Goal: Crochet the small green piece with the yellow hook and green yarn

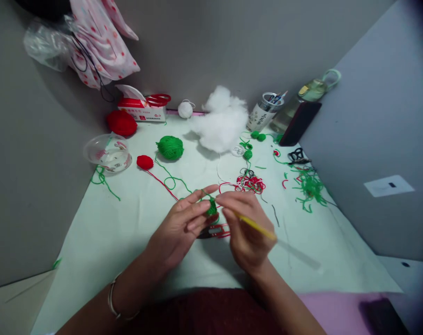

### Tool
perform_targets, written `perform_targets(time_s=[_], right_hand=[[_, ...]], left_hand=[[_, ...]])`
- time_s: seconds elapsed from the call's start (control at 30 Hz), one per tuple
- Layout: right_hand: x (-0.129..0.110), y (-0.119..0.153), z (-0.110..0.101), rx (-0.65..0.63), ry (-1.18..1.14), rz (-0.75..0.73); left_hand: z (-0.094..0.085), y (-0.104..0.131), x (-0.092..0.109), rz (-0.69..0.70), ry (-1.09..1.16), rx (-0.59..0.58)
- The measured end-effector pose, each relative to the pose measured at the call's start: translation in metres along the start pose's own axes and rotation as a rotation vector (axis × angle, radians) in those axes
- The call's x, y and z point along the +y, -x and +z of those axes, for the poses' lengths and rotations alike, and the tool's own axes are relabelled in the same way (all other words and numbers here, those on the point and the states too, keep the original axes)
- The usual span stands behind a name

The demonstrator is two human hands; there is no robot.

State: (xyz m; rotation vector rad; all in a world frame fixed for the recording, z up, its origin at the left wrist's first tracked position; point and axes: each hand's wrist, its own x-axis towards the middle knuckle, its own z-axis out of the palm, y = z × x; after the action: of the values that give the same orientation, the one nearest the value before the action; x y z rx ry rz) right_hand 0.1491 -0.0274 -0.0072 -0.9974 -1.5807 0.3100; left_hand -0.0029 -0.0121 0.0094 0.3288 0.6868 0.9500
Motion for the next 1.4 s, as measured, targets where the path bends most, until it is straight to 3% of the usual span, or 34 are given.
perform_targets(time_s=[0.13,0.23,0.33,0.5,0.6,0.7,0.83,0.9,0.97,1.07,1.23,1.3,1.4], right_hand=[[0.0,-0.007,-0.003,0.01,-0.369,0.283],[0.001,-0.009,-0.001,-0.065,-0.43,0.372],[0.005,-0.007,-0.001,-0.029,-0.51,0.492],[0.007,-0.009,-0.003,-0.026,-0.648,0.621],[0.003,-0.009,-0.004,-0.033,-0.598,0.579],[-0.002,-0.007,-0.005,-0.047,-0.391,0.444],[-0.005,0.001,-0.003,-0.126,-0.03,0.03],[-0.005,0.005,-0.001,-0.128,0.159,-0.167],[-0.005,0.008,0.001,-0.103,0.283,-0.256],[-0.005,0.006,0.001,-0.107,0.164,-0.16],[-0.003,-0.003,-0.005,-0.083,-0.188,0.117],[-0.002,-0.004,-0.004,-0.096,-0.217,0.145],[-0.003,0.0,-0.002,-0.131,-0.115,0.046]], left_hand=[[-0.002,-0.001,0.001,0.098,-0.051,0.029],[-0.006,0.0,-0.004,0.2,-0.213,-0.006],[-0.01,0.0,-0.008,0.202,-0.323,0.001],[-0.013,0.002,-0.003,0.201,-0.329,0.008],[-0.014,0.003,-0.001,0.21,-0.353,0.013],[-0.015,0.003,-0.002,0.26,-0.392,0.036],[-0.012,0.002,-0.008,0.337,-0.402,0.111],[-0.01,0.003,-0.009,0.307,-0.326,0.121],[-0.007,0.003,-0.009,0.22,-0.234,0.106],[-0.006,0.004,-0.007,0.154,-0.187,0.07],[-0.012,0.003,-0.005,0.289,-0.335,0.068],[-0.014,0.003,-0.005,0.31,-0.404,0.081],[-0.014,0.003,-0.006,0.325,-0.436,0.104]])
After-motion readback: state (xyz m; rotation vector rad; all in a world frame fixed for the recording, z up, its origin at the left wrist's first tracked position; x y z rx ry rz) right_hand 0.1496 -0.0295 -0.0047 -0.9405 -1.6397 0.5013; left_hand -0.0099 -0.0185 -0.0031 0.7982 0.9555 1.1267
